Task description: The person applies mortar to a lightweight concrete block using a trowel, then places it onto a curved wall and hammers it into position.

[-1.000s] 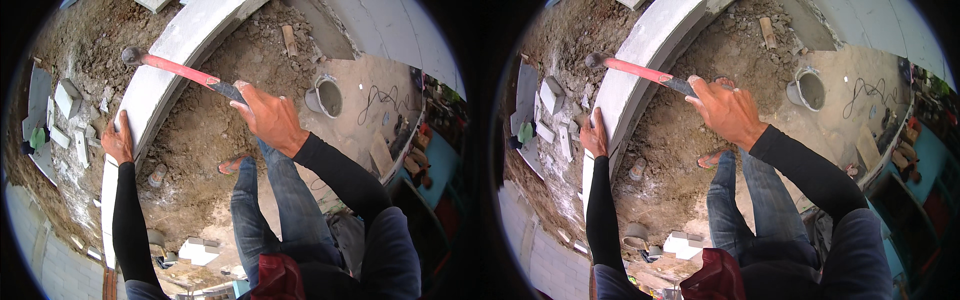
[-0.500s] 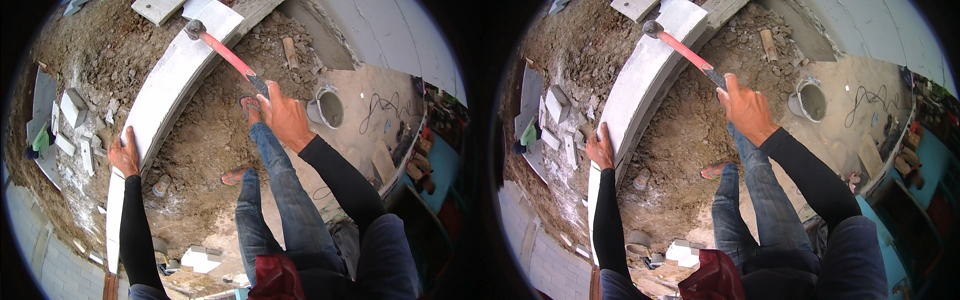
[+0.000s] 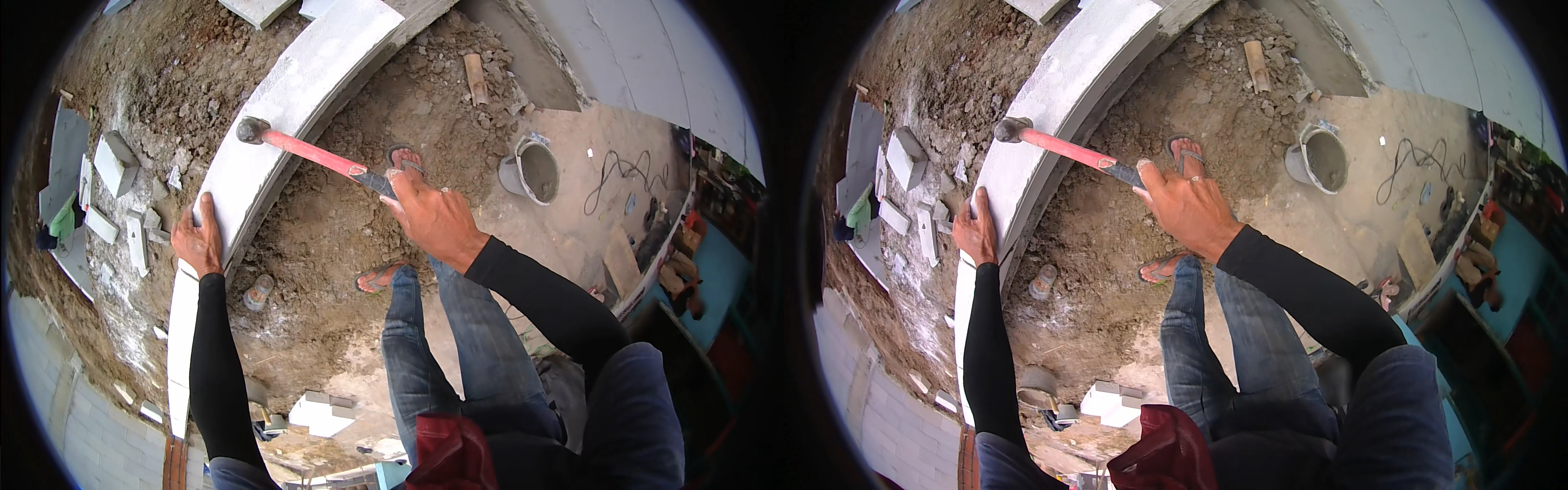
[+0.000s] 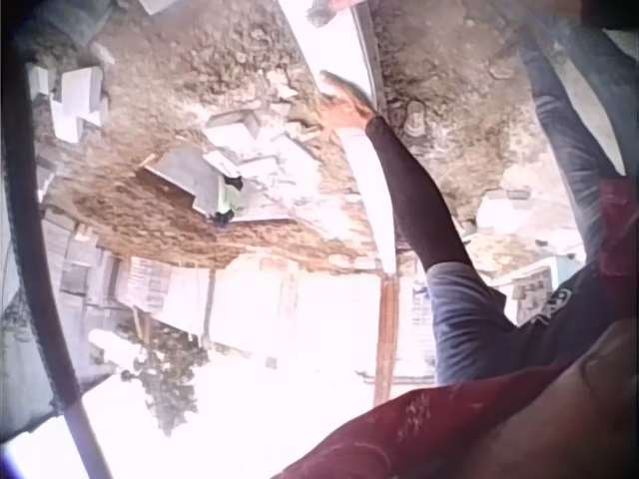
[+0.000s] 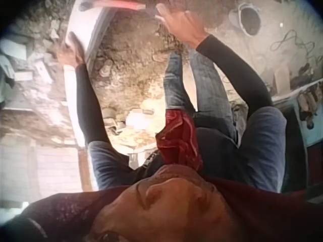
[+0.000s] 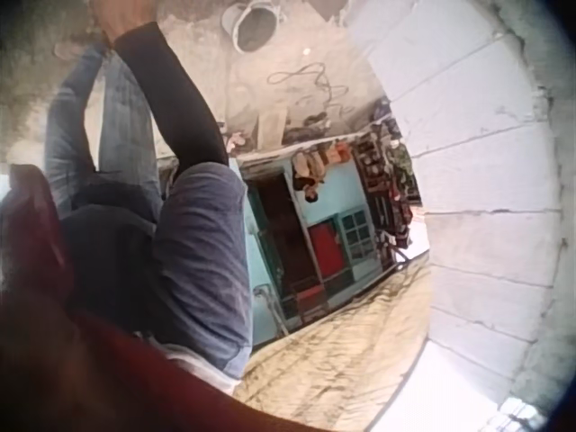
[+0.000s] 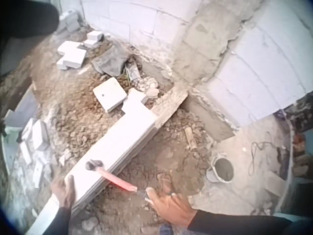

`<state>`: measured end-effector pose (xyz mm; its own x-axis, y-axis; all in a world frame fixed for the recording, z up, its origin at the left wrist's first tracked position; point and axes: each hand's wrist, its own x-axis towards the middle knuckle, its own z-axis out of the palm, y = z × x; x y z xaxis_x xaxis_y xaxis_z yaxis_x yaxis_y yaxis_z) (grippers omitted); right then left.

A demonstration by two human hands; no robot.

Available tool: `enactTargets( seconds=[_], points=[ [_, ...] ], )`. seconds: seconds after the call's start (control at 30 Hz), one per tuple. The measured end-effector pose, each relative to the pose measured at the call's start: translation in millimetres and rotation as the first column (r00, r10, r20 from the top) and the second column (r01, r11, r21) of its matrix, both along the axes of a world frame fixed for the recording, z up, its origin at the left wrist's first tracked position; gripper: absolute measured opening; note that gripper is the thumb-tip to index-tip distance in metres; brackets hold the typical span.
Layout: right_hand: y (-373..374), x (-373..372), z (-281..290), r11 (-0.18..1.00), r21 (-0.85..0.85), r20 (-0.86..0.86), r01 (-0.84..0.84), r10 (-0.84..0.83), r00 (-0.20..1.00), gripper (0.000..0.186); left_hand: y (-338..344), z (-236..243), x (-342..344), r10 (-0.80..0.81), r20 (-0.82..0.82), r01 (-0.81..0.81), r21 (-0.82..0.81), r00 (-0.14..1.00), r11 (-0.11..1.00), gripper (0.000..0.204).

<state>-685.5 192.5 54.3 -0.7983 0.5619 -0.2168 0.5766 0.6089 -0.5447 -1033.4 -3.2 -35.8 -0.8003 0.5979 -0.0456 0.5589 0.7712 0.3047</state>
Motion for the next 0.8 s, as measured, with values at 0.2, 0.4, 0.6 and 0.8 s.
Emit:
enactTargets(
  seconds=[0.2,0.4,0.6,0.8],
  points=[
    [-13,-10,-12,0.991,0.014,0.032,-0.131,0.130,0.991,0.035,3,0,3,-0.019,0.020,0.019,0.029,1.000,0.999,0.067],
    [-9,-25,-4,0.978,-0.054,0.265,-0.200,0.207,0.942,0.035,-1,1,0,-0.013,0.011,0.014,-0.090,1.000,0.996,0.083],
    [-7,-29,0,0.968,0.007,0.205,-0.250,0.244,0.948,0.034,-46,15,-35,-0.050,0.378,0.073,-0.049,0.924,0.996,0.084],
    [-24,-36,12,0.978,0.002,0.252,-0.207,0.200,0.947,0.035,-128,24,-68,-0.105,0.405,0.176,-0.142,0.908,0.974,0.085]
  ],
)
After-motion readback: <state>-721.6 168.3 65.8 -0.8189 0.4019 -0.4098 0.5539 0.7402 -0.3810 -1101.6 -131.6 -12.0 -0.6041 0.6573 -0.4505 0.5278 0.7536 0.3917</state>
